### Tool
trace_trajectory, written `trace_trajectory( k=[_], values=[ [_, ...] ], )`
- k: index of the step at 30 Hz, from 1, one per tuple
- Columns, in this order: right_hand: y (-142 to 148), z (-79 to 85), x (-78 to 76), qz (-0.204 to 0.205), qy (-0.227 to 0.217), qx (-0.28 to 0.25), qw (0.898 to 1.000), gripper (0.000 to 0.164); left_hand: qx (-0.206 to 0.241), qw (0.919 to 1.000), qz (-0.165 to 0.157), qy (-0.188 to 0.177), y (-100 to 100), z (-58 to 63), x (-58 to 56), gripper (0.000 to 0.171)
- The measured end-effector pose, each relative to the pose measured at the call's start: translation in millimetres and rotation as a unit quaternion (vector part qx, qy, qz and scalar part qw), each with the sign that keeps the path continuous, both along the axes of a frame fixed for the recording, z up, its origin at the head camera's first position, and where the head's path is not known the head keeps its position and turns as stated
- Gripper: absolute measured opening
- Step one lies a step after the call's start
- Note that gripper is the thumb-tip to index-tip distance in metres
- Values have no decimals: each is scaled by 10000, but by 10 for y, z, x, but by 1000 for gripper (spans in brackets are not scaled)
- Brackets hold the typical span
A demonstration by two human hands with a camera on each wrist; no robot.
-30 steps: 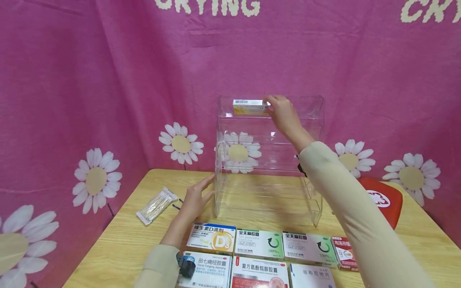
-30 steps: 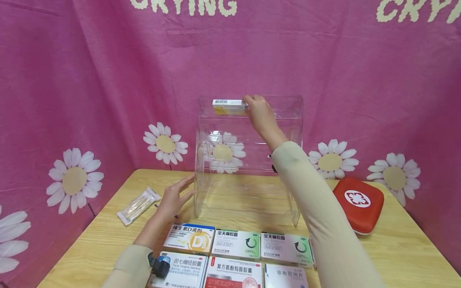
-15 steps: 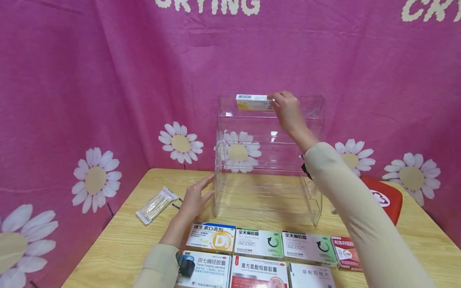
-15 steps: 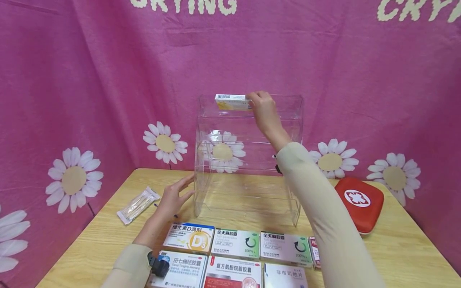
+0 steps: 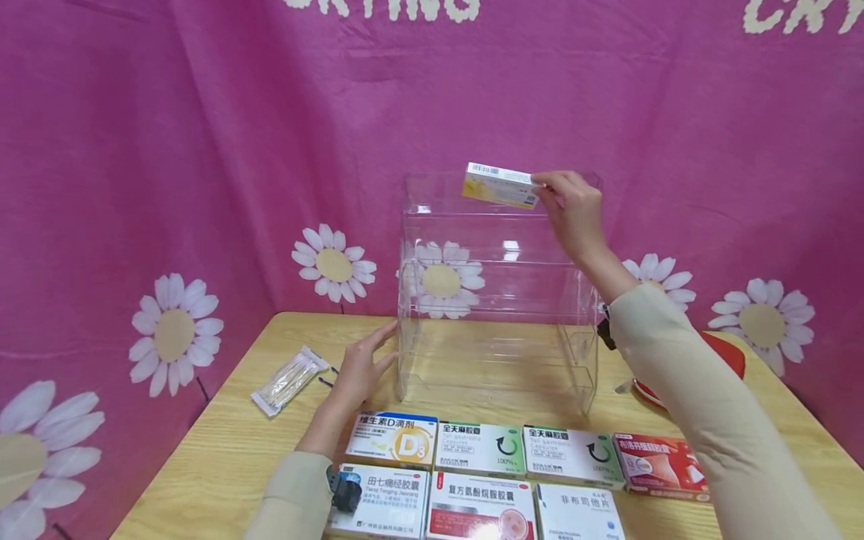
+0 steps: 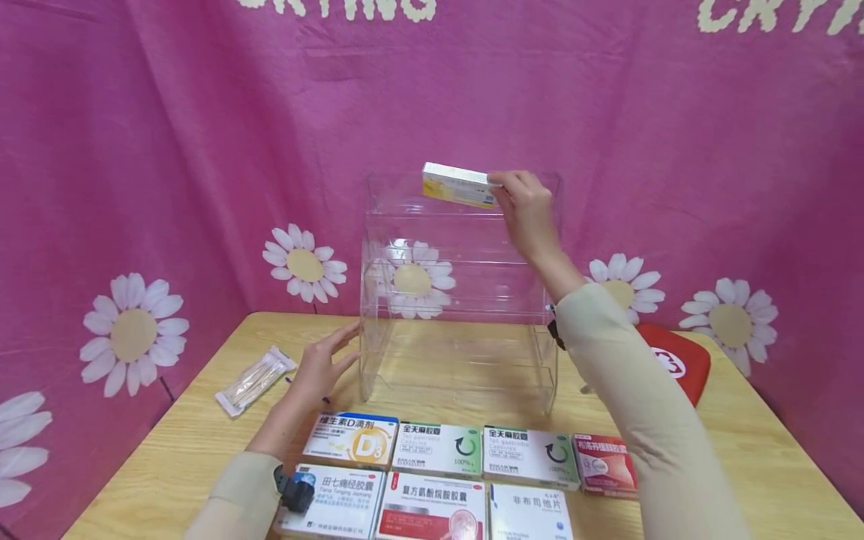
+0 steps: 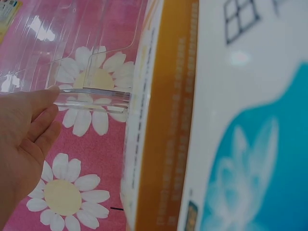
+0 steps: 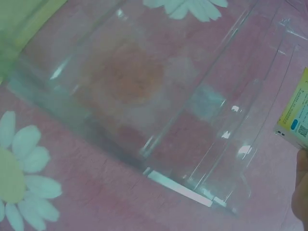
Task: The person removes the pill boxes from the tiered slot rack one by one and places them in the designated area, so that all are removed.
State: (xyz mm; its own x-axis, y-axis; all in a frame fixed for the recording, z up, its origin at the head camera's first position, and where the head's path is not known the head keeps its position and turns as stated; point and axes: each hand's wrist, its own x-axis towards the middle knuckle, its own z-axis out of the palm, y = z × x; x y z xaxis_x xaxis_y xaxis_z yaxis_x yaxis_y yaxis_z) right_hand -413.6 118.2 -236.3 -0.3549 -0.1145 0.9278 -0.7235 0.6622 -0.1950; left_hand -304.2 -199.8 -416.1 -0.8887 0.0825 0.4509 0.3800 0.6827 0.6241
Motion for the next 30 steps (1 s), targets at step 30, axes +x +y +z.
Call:
trace_trajectory(
  k=[30],
  values=[
    [1241, -855, 1246, -204, -278, 325, 9989, 34, -41, 9996, -66, 270, 17, -3, -9, 56]
  ],
)
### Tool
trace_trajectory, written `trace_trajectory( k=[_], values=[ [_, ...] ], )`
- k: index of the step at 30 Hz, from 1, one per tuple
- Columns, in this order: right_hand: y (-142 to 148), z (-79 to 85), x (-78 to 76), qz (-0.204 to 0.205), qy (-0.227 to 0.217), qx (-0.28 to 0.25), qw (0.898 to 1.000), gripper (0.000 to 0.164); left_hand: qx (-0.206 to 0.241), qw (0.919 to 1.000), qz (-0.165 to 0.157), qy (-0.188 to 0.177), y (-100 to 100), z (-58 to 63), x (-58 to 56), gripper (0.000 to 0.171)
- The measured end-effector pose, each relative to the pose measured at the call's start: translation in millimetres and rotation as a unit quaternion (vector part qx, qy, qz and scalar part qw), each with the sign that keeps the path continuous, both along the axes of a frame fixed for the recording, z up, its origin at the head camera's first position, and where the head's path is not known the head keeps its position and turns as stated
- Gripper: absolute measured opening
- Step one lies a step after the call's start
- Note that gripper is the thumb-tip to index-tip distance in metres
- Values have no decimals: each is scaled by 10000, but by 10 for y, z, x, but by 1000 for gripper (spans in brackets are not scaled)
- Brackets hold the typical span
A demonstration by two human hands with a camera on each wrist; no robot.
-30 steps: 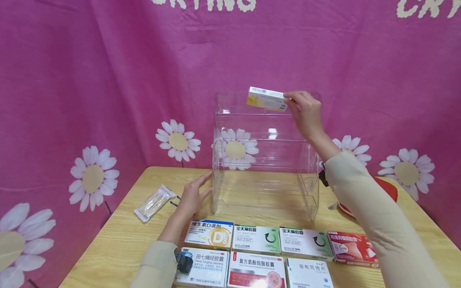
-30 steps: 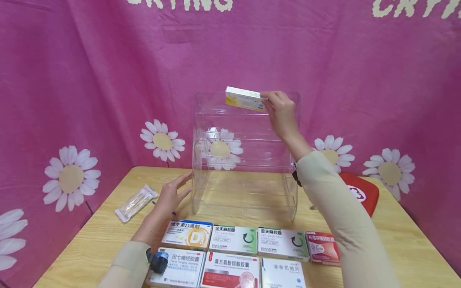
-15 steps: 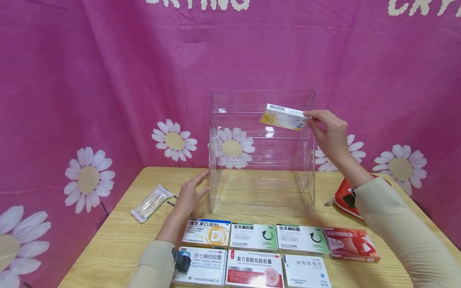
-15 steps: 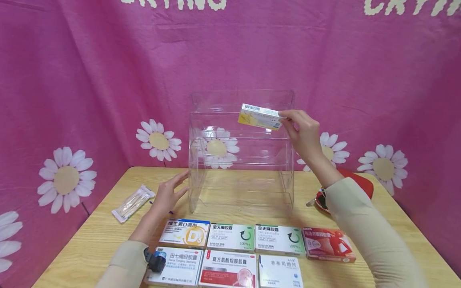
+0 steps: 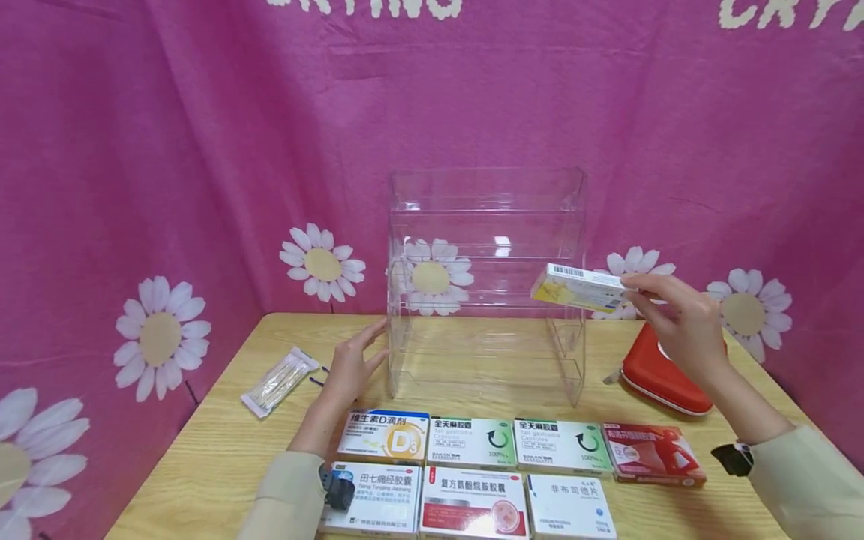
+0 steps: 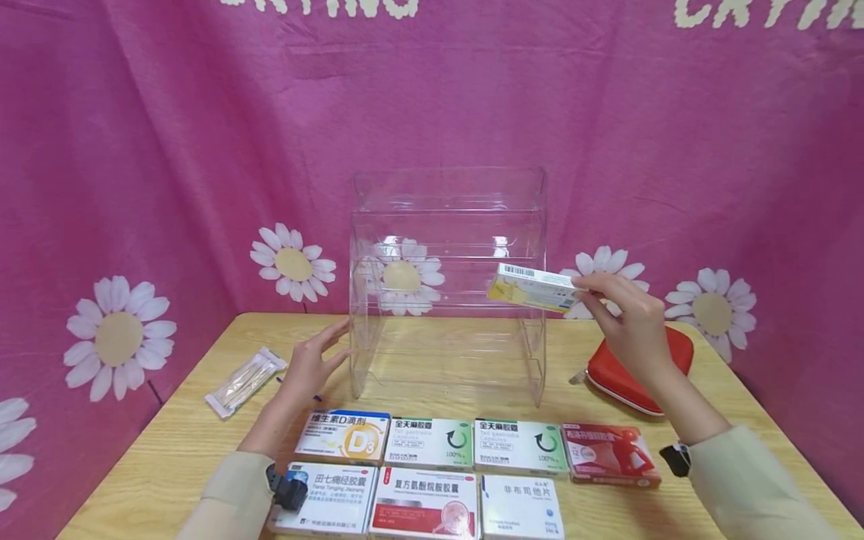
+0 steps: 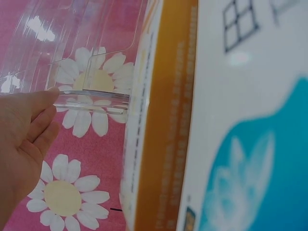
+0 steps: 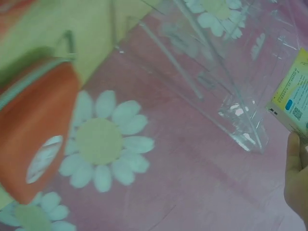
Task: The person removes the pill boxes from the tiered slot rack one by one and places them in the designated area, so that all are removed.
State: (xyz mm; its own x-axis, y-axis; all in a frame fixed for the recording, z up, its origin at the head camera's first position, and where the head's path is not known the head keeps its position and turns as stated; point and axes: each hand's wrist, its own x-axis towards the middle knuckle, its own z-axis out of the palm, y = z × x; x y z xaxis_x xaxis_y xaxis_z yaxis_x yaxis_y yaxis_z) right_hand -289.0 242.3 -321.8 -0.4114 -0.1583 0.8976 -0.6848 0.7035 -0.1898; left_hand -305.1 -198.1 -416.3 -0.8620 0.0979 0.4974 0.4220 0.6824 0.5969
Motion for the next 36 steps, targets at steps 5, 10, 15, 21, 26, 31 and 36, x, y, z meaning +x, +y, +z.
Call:
trace_trajectory(
  k=[5, 10, 15, 21, 26, 31, 36],
  values=[
    [235, -204, 204, -129, 40, 164, 9998, 40, -15, 10000, 16, -35, 6, 13, 5, 56],
    [415, -399, 390, -203, -55, 211, 9996, 60, -47, 10000, 24, -69, 8, 16, 20, 56],
    [535, -576, 593, -83, -277, 257, 9993, 56, -40, 10000, -7, -43, 6, 23, 28, 55],
    [601, -755, 835, 4, -653, 249, 9976, 53, -94, 10000, 26, 5, 8, 36, 30, 56],
    [661, -909, 1002, 161, -694, 230, 9972, 50, -115, 9999, 31, 11, 5, 46, 36, 54],
    [733, -997, 1139, 224, -865, 370, 9953, 45, -104, 9999, 15, 14, 4, 44, 32, 56],
    [805, -1078, 1245, -145, -1193, 631, 9907, 12, -108, 9999, -6, 14, 10, 38, 32, 57]
  ],
)
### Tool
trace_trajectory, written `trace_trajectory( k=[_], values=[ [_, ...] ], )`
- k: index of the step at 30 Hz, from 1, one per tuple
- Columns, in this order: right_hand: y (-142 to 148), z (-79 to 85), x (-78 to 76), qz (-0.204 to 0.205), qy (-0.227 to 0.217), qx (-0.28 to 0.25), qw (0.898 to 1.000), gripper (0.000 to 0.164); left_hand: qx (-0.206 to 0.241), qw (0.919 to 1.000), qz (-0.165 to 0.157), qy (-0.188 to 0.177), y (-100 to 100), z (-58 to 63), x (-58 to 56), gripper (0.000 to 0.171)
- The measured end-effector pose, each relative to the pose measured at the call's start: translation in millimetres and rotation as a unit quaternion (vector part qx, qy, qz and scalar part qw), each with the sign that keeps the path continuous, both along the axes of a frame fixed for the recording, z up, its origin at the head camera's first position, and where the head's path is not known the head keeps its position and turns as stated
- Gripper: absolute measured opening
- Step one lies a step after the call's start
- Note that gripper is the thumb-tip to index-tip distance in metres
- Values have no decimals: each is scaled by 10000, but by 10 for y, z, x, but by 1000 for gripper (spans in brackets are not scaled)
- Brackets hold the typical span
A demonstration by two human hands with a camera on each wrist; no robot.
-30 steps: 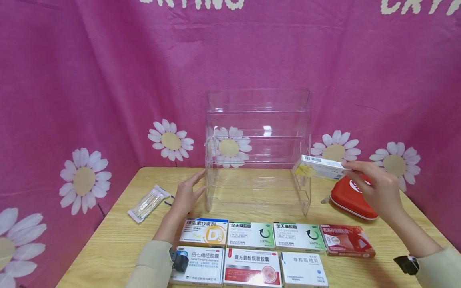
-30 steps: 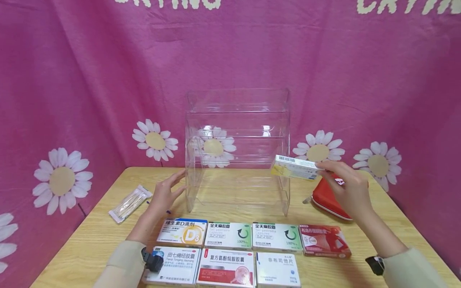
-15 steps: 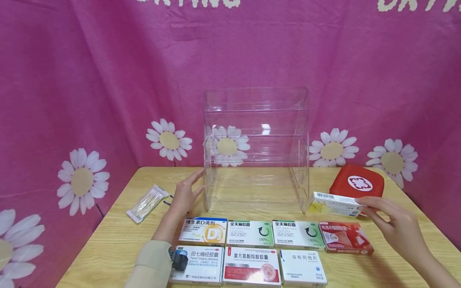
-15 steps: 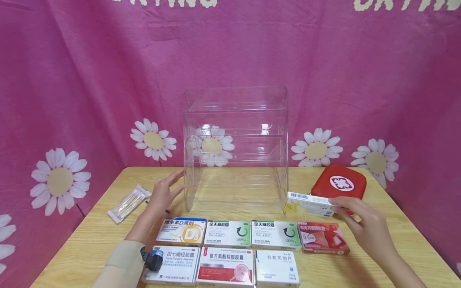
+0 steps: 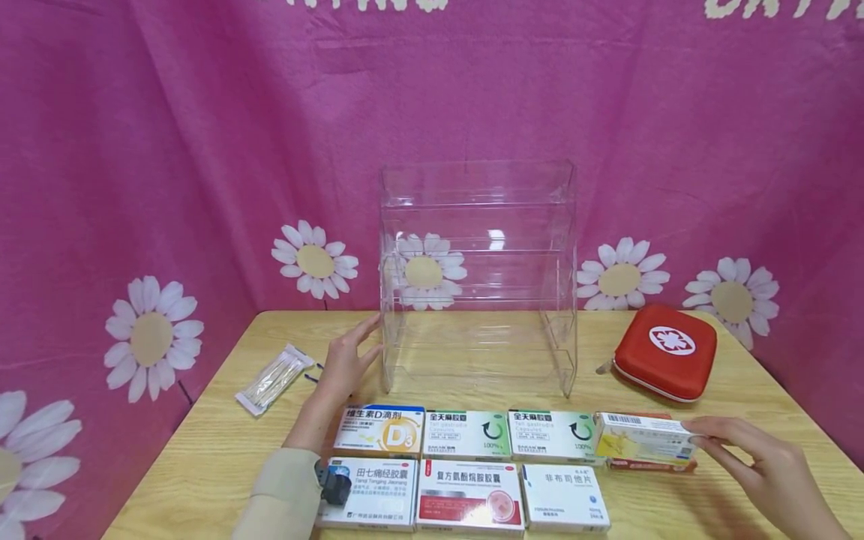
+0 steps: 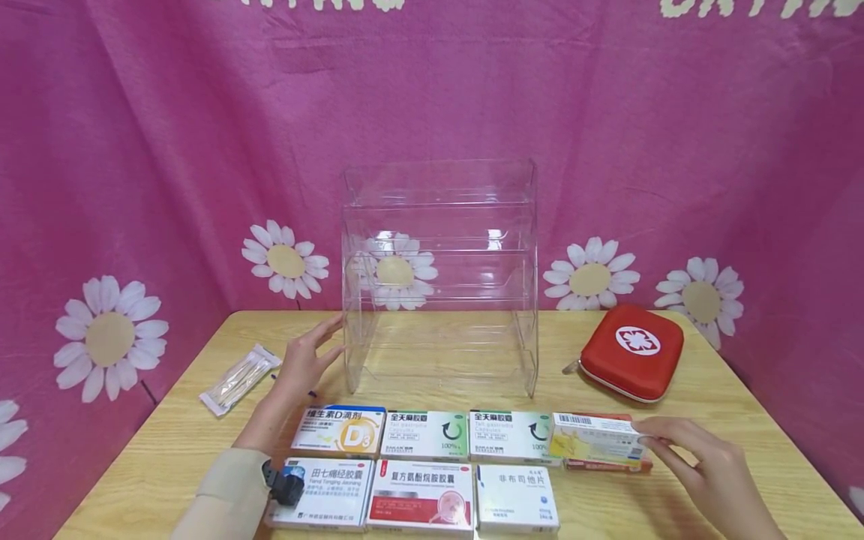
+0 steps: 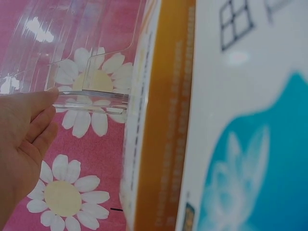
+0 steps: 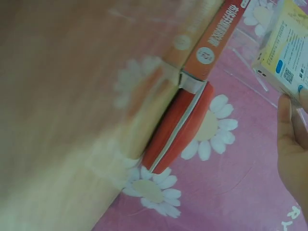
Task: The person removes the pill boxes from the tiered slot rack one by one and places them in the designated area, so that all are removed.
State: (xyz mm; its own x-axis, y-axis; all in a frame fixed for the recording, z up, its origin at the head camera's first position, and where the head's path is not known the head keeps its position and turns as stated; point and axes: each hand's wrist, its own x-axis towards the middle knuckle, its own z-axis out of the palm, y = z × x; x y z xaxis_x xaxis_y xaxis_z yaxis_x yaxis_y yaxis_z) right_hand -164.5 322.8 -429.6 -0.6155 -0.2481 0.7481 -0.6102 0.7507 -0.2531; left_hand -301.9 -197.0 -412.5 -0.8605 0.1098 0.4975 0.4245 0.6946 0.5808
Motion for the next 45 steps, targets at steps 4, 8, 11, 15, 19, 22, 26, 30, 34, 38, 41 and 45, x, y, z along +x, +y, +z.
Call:
trace_trajectory(
  k=[4, 8, 11, 15, 19, 22, 26, 30, 34, 38, 41, 45],
  values=[
    [53, -57, 69, -284, -246, 216, 9991, 47, 11, 10000, -34, 0, 5, -3, -4, 56],
    [121, -116, 98, -142, -364, 433, 9983, 49, 46, 10000, -45, -45, 3, -2, -2, 56],
    [176, -164, 105, -74, -703, 630, 9955, 48, 55, 9999, -23, -106, 1, -1, -2, 57],
    [238, -218, 108, -161, -1513, 777, 9853, 42, 33, 9999, -7, -126, 8, 8, -11, 57],
    [292, -233, 102, -113, -2308, 718, 9703, 32, 24, 9999, -20, -105, 13, 20, -16, 55],
    [338, -228, 84, 68, -2693, 706, 9604, 26, 8, 9999, -6, -102, 13, 20, -15, 54],
    [363, -232, 34, 468, -2751, 726, 9575, 26, 22, 9999, 46, -148, 9, 11, -11, 55],
    [364, -245, -11, 1025, -2990, 622, 9467, 30, 53, 9997, 72, -220, 9, 6, -3, 56],
    [359, -274, -40, 1259, -3023, 659, 9426, 31, 57, 9997, 50, -250, 13, -2, 4, 56],
    [336, -312, -78, 1260, -2749, 816, 9497, 30, 87, 9993, 59, -350, 9, -7, 12, 55],
    [336, -319, -97, 1190, -2776, 937, 9487, 28, 83, 9993, 38, -355, 9, -5, 12, 55],
    [331, -311, -114, 959, -2821, 1194, 9471, 21, 59, 9996, 12, -265, 5, 0, 6, 55]
  ],
)
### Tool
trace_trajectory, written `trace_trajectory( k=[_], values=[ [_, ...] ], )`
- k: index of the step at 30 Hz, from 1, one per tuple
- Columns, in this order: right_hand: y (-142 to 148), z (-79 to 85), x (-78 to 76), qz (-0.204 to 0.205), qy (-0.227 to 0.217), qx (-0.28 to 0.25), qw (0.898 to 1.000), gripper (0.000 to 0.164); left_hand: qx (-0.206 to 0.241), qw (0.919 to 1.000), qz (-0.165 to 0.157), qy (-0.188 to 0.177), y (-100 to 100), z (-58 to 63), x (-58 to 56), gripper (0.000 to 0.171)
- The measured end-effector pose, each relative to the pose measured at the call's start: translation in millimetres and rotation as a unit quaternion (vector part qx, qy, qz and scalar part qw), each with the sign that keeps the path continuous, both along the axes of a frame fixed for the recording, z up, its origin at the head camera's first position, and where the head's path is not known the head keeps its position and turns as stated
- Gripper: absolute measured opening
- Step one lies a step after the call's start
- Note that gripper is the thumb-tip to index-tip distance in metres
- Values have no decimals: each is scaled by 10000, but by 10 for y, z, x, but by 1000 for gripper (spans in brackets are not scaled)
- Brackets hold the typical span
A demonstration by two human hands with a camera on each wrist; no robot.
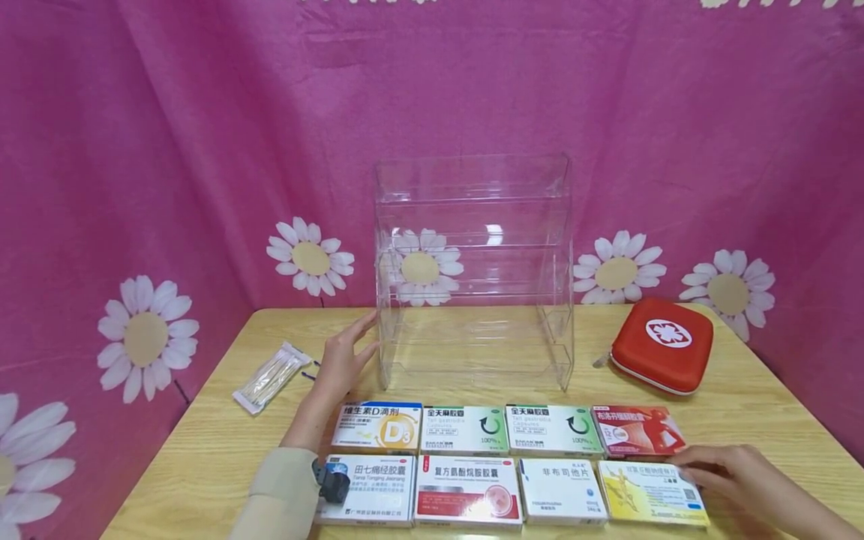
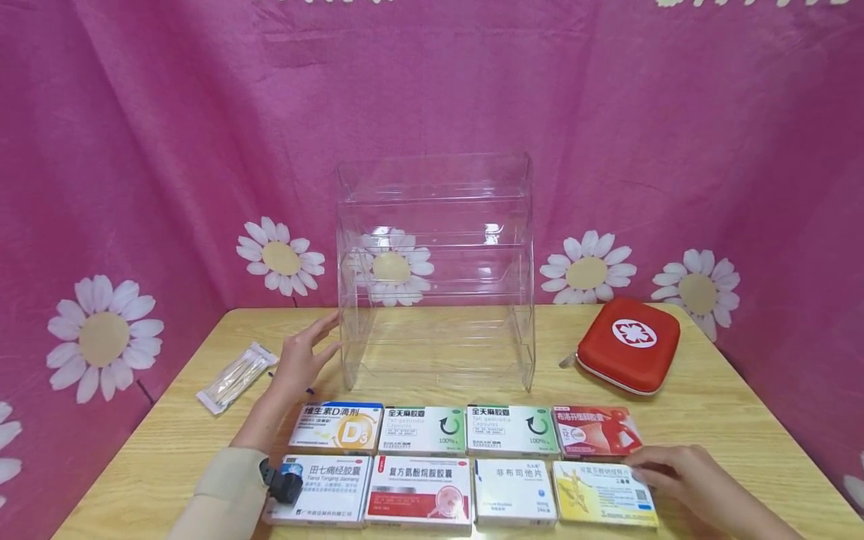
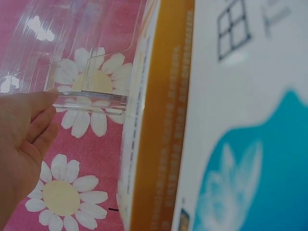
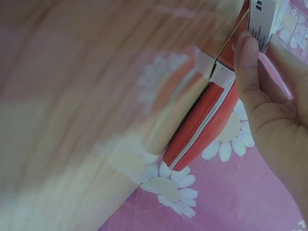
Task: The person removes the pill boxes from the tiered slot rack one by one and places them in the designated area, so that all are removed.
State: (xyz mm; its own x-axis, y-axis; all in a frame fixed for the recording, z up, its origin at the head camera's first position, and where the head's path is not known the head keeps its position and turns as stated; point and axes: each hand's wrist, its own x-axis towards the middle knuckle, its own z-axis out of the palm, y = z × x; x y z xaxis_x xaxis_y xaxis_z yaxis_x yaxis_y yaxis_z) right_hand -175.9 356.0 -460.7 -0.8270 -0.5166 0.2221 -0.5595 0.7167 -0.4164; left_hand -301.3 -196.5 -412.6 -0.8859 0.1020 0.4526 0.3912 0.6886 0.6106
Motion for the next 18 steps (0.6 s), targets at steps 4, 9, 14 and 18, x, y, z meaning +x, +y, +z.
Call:
trace_trajectory(
  k=[4, 9, 14, 18],
  values=[
    [-30, -22, -1, -106, 442, 142, 9989, 20, 7, 10000, -1, -43, 5, 1, -2, 55],
    [-89, -67, -8, -290, 1134, 105, 9931, 30, 37, 10000, -9, -53, -1, -13, -9, 56],
    [-126, -57, 2, -518, 1362, 55, 9893, 33, -9, 10000, 22, -10, 6, -9, -4, 57],
    [-156, -30, 31, -777, 1334, -12, 9880, 33, -19, 10000, 55, -58, 14, 14, 7, 56]
  ],
)
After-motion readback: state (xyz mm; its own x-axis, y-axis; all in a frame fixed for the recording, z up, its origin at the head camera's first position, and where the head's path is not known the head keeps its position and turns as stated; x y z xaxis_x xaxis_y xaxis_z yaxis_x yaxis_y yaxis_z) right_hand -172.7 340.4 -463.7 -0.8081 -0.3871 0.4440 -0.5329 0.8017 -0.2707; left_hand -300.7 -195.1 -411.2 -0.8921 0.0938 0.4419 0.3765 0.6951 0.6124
